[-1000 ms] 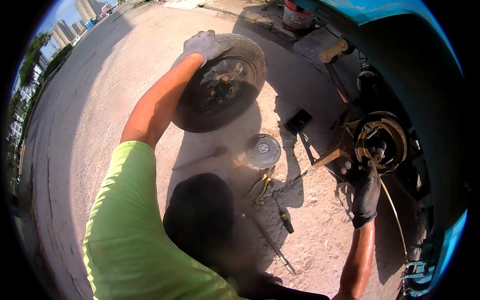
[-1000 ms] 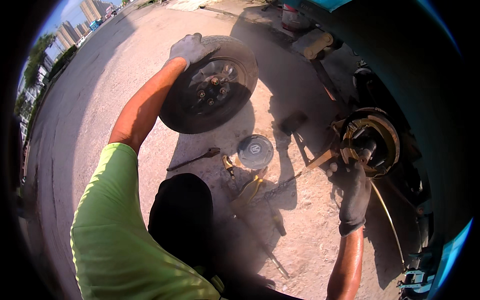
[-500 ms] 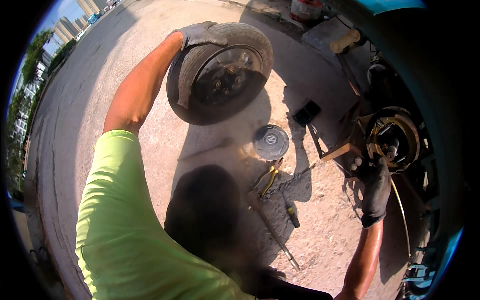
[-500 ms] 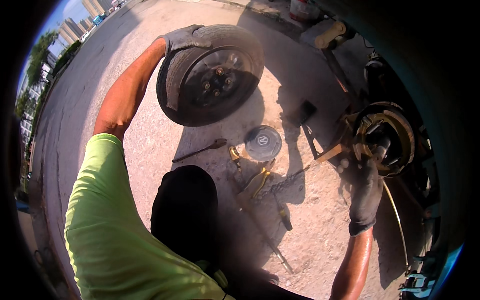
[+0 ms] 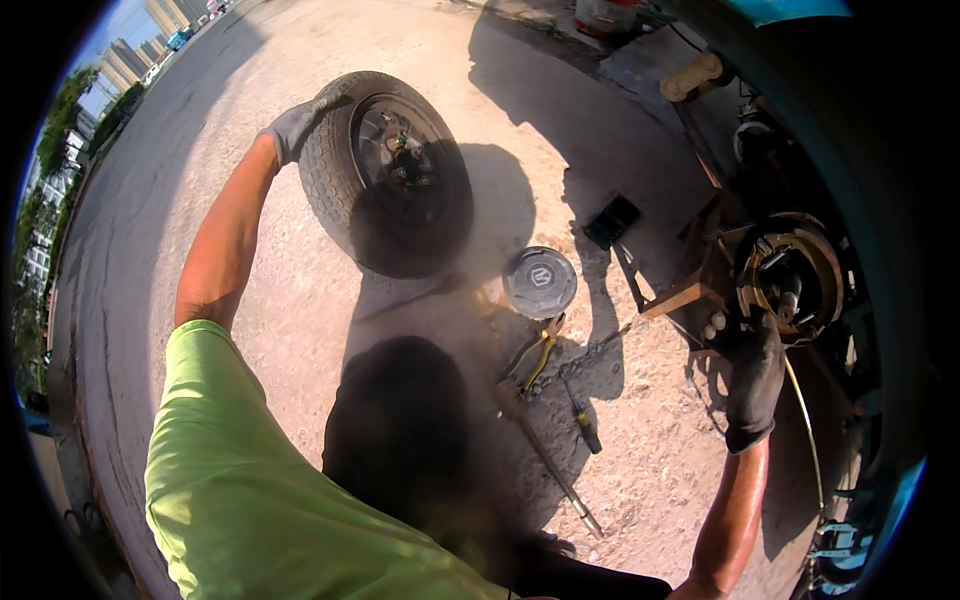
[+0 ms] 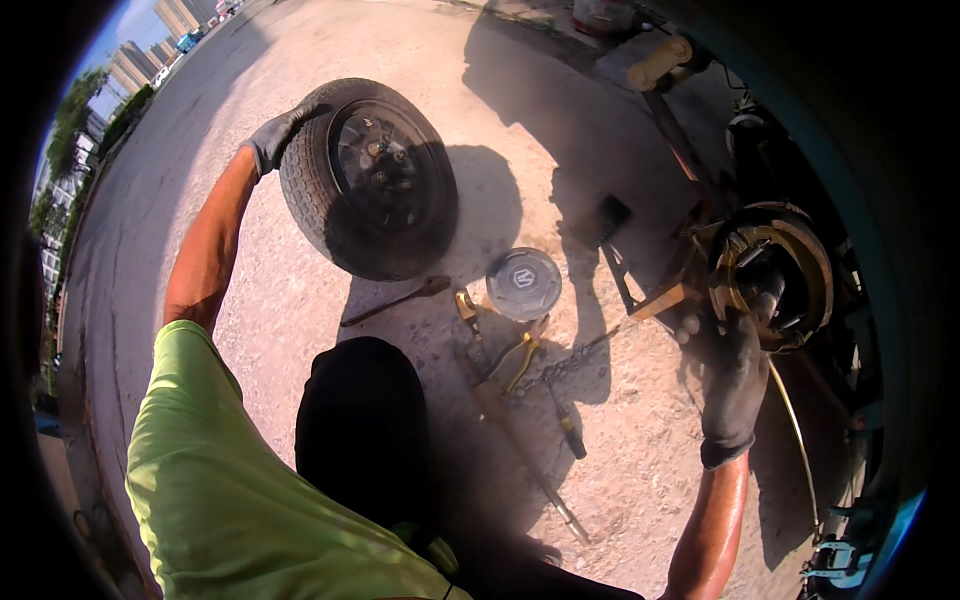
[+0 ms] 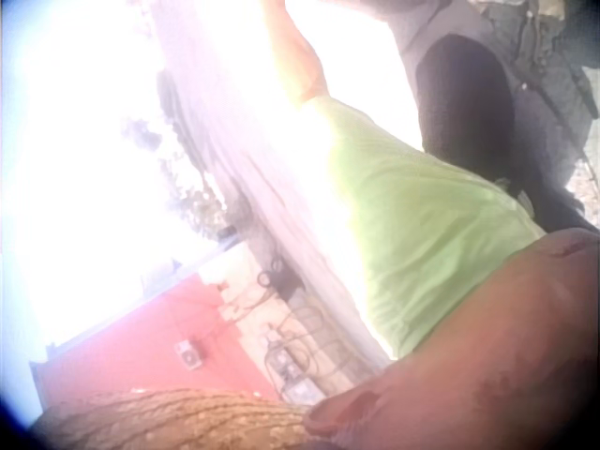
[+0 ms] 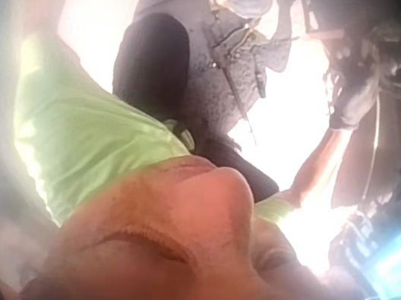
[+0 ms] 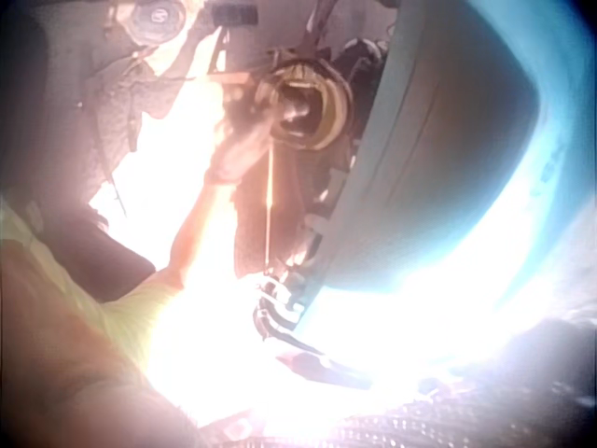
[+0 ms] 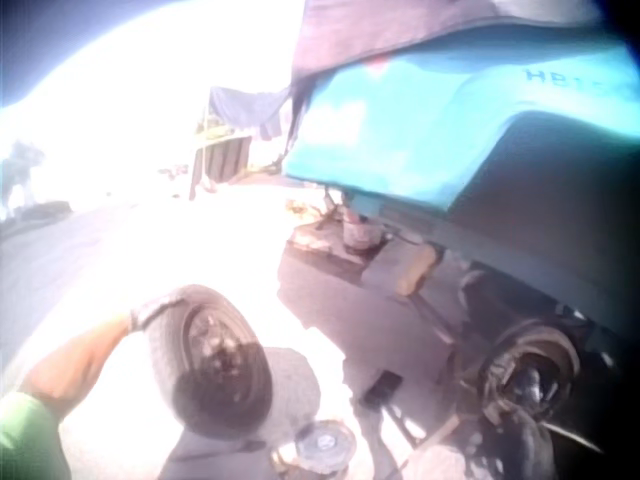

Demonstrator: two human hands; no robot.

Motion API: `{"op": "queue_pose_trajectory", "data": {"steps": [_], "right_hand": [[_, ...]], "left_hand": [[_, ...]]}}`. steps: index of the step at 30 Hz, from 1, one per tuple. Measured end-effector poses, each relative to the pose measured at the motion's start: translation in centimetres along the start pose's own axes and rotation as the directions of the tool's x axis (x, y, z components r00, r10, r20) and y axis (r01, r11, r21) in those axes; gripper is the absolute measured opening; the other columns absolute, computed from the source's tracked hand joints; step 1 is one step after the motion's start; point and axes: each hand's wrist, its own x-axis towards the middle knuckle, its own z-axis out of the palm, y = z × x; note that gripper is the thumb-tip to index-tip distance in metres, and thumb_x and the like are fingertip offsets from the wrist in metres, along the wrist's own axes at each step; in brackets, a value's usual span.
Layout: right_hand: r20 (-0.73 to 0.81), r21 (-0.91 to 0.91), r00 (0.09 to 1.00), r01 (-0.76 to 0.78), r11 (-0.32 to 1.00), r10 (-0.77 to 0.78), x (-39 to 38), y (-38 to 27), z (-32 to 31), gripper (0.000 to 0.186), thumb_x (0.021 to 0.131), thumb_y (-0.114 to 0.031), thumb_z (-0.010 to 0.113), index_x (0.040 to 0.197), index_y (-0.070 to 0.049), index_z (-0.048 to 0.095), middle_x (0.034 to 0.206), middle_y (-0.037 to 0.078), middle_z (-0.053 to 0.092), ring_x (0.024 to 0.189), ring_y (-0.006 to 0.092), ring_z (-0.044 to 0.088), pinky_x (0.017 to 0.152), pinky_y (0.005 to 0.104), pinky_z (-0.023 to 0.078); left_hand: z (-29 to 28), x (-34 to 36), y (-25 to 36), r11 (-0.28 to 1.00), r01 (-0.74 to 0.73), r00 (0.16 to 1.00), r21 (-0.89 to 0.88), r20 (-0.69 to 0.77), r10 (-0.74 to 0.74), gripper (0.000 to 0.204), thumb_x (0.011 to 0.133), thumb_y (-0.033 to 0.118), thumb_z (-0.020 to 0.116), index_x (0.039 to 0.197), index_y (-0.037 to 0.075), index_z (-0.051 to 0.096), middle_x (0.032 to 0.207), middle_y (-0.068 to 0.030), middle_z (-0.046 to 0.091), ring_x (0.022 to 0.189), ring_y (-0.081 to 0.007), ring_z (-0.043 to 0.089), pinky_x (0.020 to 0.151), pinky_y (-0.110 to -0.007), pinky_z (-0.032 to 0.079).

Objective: The person removes a wheel from a motorized tricycle and uses a screwdriver and pliers to adjust or repair components within the hub assembly.

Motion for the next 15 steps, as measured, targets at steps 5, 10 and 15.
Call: {"op": "queue_pose_trajectory", "data": {"steps": [5,10,15], "right_hand": [[-0.084,-0.001,0.993,0.081,0.997,-0.081,0.0,0.5,1.6,0.059,0.107,-0.044,0.031,0.126,0.004,0.059,0.097,0.01,0.07,0.087,0.0154,0.067,0.077,0.0255,0.051],[-0.151,-0.095,0.986,0.051,0.994,-0.065,0.1,1.5,0.4,0.059,0.107,-0.044,0.032,0.125,0.004,0.059,0.101,0.012,0.072,0.093,0.0185,0.068,0.086,0.0291,0.054],[-0.218,0.08,0.976,0.001,0.997,0.016,-0.4,1.7,0.6,0.058,0.107,-0.046,0.033,0.134,0.001,0.053,0.108,0.014,0.071,0.1,0.0216,0.069,0.094,0.0351,0.055]], "left_hand": [[-6.2,0.7,-8.8,0.387,-0.145,0.649,0.911,-0.208,0.732,0.052,0.101,0.036,0.051,0.145,0.008,0.05,0.139,-0.0208,0.058,0.131,-0.0332,0.054,0.112,-0.04,0.042],[2.9,-3.5,-3.1,0.526,-0.426,0.453,0.736,-0.33,0.828,0.04,0.1,0.039,0.051,0.124,0.012,0.068,0.127,-0.0144,0.065,0.122,-0.0316,0.059,0.106,-0.04,0.043],[6.0,-2.5,0.9,0.669,-0.139,0.757,0.73,-0.357,0.547,0.053,0.097,0.053,0.05,0.093,0.008,0.078,0.107,-0.0123,0.073,0.097,-0.0283,0.069,0.09,-0.036,0.05]]}}
